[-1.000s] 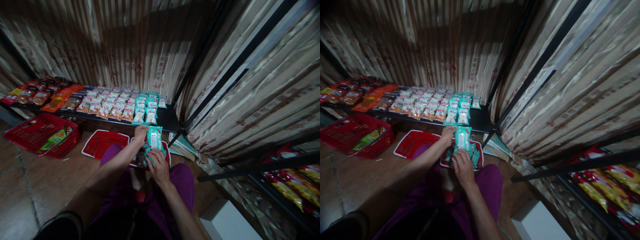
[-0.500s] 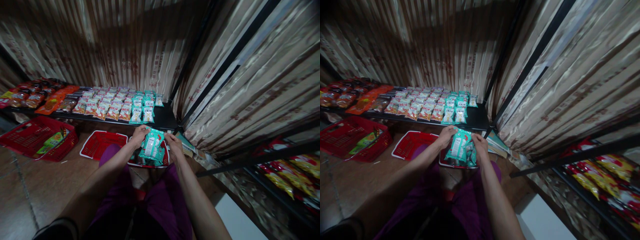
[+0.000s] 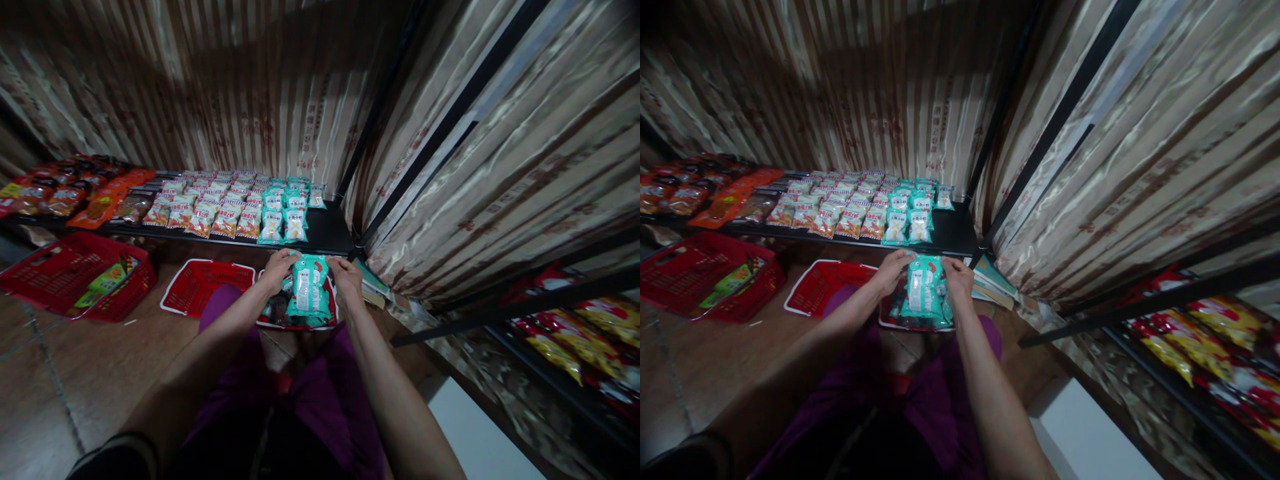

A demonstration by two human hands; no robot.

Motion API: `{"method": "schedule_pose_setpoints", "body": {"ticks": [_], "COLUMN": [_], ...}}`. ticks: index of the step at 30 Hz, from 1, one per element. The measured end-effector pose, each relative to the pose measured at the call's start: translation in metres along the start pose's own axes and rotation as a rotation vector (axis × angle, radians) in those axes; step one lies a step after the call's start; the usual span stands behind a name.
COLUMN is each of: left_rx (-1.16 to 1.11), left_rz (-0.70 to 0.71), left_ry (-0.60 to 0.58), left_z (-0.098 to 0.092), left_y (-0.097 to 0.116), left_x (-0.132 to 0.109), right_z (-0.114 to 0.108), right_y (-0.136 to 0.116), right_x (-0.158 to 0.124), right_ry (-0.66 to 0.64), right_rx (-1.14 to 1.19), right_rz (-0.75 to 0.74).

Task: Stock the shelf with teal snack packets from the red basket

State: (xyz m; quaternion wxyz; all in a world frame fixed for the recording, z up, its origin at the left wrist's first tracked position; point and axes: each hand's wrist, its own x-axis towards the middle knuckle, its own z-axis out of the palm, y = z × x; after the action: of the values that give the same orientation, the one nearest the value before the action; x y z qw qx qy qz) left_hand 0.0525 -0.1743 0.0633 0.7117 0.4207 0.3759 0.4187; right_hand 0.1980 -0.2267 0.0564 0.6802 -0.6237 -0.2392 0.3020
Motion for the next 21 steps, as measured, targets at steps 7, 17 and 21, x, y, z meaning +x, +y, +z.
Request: {"method": "schedule_pose_setpoints", "body": {"ticks": [7,17,21], "left_rx": [0.273,0.308,0.265], "left_rz": [-0.043,-0.033,-0.023], "left_ry": [-0.287,-0.132,-0.038], "left_z": [-0.009,-0.012,-0.02], "left_y": [0.016,0.018,0.021], "left_x": [0.014,0.024,0.033], "right_z": [-0.003,-0.022,-0.042], "right_y": [-0.005,0.007,0.018], "right_x": [-0.002,-0.017,-0.031], "right_ry": [-0.207,-0.263,-0.291], "right_rx": [-0.084,-0.042,-0.057], "right_rz": [0.097,0.167,0.217]}}
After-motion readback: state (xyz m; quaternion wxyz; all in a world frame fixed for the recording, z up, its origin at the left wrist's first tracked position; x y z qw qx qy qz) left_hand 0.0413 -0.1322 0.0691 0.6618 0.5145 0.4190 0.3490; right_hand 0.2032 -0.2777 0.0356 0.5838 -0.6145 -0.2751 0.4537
